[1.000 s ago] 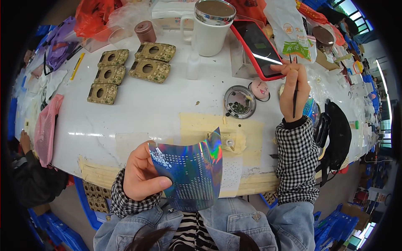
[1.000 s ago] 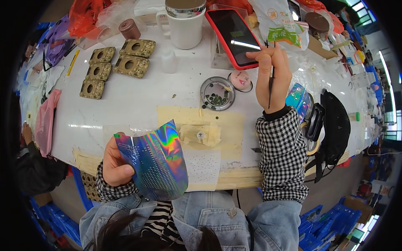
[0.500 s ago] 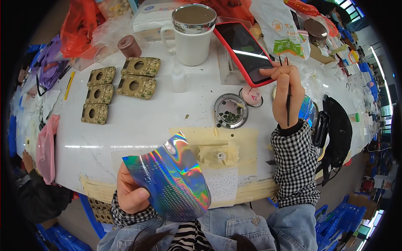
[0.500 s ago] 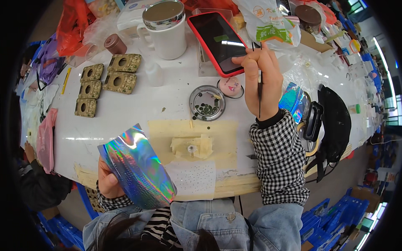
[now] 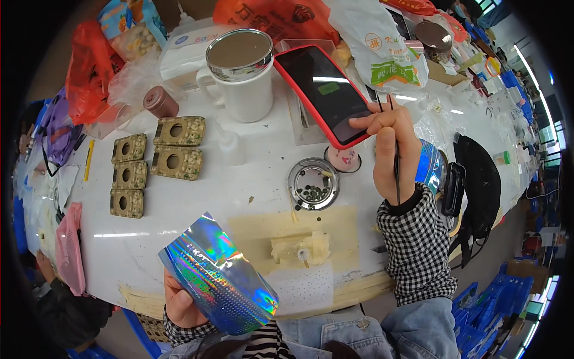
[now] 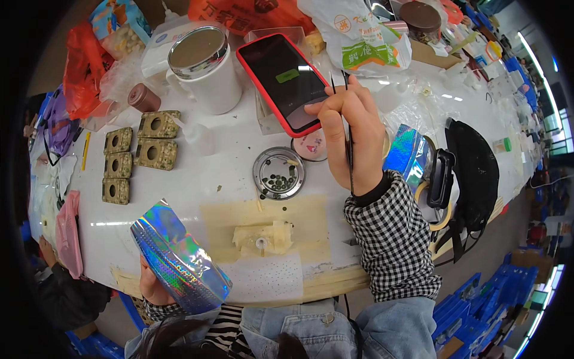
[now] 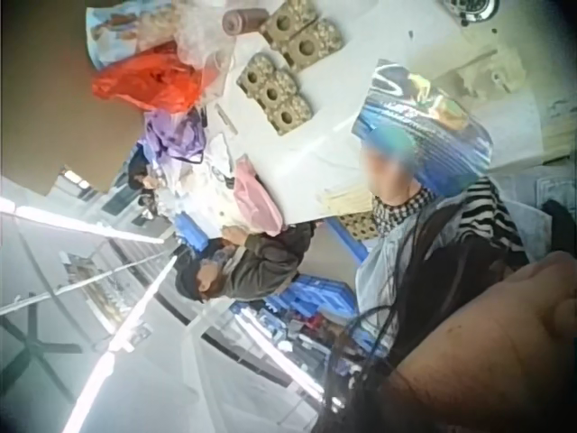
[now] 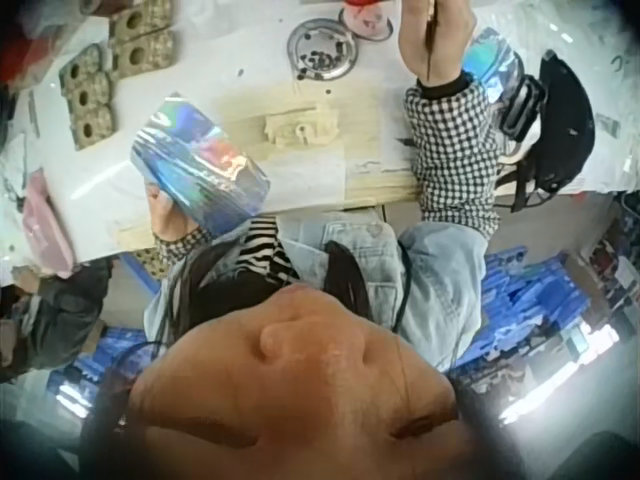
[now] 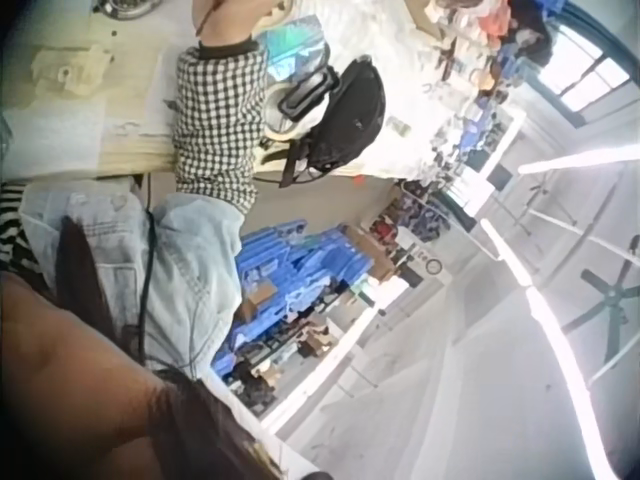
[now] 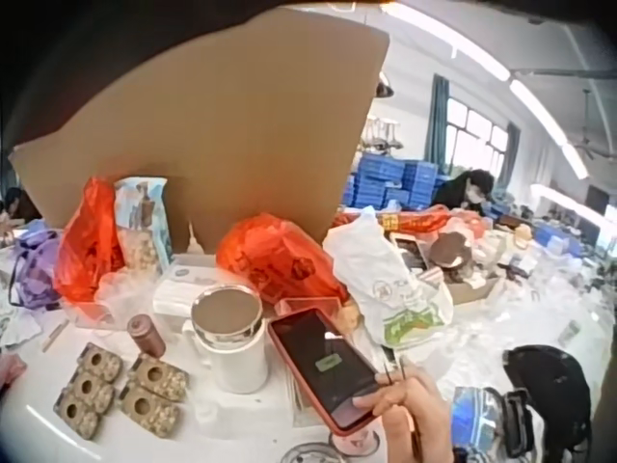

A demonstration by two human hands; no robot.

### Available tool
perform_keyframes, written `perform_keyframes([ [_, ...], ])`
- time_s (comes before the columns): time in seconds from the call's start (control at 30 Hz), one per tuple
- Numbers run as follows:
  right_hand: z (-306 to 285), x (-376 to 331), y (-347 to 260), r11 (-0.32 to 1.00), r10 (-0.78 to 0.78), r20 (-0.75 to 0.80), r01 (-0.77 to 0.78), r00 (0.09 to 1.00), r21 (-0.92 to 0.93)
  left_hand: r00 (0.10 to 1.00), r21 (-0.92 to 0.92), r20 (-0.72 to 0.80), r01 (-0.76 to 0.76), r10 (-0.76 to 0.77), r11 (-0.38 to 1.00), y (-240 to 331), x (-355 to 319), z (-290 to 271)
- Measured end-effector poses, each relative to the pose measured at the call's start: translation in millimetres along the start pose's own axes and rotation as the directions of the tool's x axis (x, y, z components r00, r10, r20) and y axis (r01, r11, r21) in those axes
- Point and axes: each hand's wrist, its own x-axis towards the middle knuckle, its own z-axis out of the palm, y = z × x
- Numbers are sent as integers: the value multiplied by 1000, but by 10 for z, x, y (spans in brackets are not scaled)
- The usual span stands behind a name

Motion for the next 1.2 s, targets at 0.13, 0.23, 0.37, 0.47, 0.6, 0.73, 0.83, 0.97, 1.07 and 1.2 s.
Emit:
perform_keyframes([
  [0.13,-1,-13,36,1000,4,7,-4,1000,4,1000,19,-21,12,-12,1000,5,-17,-54],
  [0.23,-3,-14,39,1000,4,9,-4,1000,2,1000,20,-16,12,-11,1000,14,-23,-59],
  [0.37,-2,-10,46,1000,1,0,-1,1000,14,999,9,14,40,-40,999,12,-28,-112],
  [0.47,2,-3,36,1000,-3,2,3,1000,7,999,-3,11,34,-34,999,14,-30,-91],
  [0.6,-1,-14,42,1000,-2,-3,2,1000,3,999,-10,30,22,-22,1000,22,-5,-45],
  [0.73,11,-18,35,1000,-1,4,1,1000,9,993,-102,-120,-9,-3,995,23,42,177],
  [0.83,-7,-12,40,1000,8,14,-8,1000,24,994,-87,-105,27,-36,996,38,41,138],
  [0.97,6,-4,8,1000,-4,13,4,1000,-5,994,-100,-98,36,-46,994,43,72,232],
  [1.07,5,-8,26,1000,-18,15,18,1000,-2,995,-95,-99,20,-29,995,20,67,171],
  [1.2,-10,-15,43,1000,-16,16,16,1000,8,999,-27,1,36,-36,999,16,28,18],
])
